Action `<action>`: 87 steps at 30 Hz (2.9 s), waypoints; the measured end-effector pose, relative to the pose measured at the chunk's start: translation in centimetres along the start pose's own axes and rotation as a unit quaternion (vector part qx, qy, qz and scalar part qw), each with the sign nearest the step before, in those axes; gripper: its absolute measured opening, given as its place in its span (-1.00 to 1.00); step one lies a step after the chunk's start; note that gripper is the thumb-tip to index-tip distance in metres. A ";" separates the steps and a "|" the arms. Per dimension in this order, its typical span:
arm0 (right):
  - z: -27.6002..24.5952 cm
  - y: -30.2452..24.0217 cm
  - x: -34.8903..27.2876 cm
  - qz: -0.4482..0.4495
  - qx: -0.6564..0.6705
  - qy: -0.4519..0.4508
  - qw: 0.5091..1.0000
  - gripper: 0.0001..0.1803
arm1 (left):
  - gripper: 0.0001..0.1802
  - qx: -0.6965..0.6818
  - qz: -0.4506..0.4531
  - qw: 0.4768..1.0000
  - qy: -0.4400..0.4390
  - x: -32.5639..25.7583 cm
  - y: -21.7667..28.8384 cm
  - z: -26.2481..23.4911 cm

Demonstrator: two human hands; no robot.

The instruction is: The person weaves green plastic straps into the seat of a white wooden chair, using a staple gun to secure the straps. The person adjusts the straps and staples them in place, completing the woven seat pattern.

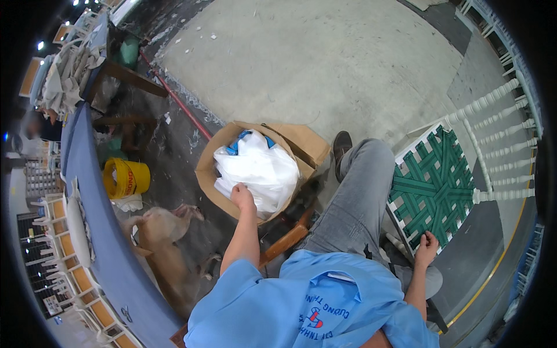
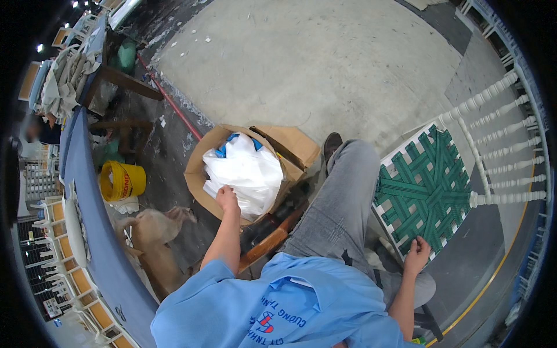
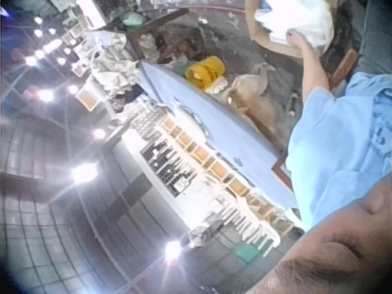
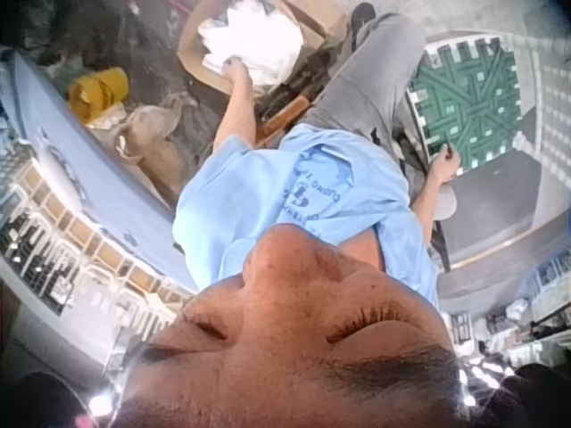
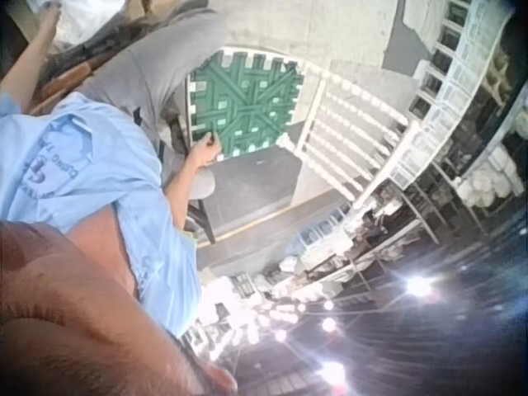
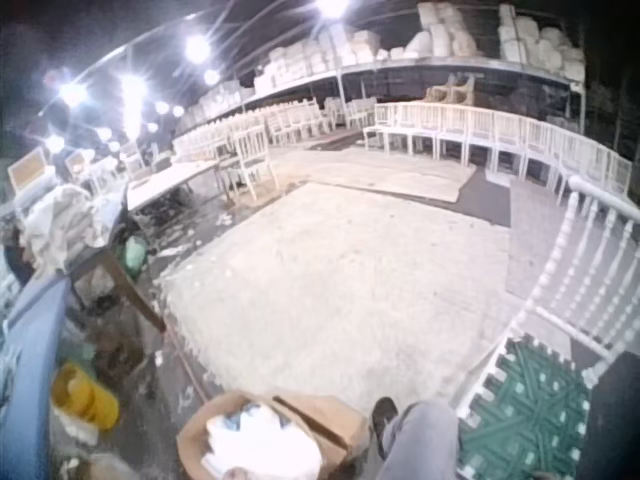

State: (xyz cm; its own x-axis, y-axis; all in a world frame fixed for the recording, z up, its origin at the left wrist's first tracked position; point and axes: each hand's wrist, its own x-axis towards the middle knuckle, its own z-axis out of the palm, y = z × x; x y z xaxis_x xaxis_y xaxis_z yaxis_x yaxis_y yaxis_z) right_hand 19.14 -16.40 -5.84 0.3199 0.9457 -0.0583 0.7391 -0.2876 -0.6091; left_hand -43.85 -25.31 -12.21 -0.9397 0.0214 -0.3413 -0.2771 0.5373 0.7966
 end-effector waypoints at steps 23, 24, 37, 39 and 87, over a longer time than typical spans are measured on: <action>1.4 -20.4 3.4 0.154 0.568 -0.288 0.756 -0.64 | -0.84 0.141 0.438 0.438 -0.772 -33.6 14.1 1.8; 1.3 -19.6 3.6 0.151 0.583 -0.257 0.756 -0.70 | -0.83 0.154 0.415 0.448 -0.776 -33.3 14.8 2.2; -6.2 -16.4 3.1 0.026 0.506 -0.249 0.825 -0.74 | -0.48 0.297 0.230 0.748 -0.547 -25.6 19.8 28.1; -8.0 -15.4 3.5 0.005 0.498 -0.214 0.841 -0.74 | -0.50 0.294 0.194 0.685 -0.638 -26.5 20.6 29.5; -9.7 6.3 -3.0 0.038 0.051 0.075 0.995 -0.77 | -0.84 0.285 0.536 0.466 -0.644 -37.3 17.0 29.7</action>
State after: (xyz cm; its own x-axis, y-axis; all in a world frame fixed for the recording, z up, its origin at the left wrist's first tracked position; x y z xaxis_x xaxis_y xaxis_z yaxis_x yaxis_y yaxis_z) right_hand 28.56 -22.49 -1.86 0.4628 0.8864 0.0075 0.6482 -0.3327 -0.6849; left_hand -7.58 8.01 -0.78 0.5238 0.8257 -0.2093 0.6565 -0.2347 0.7169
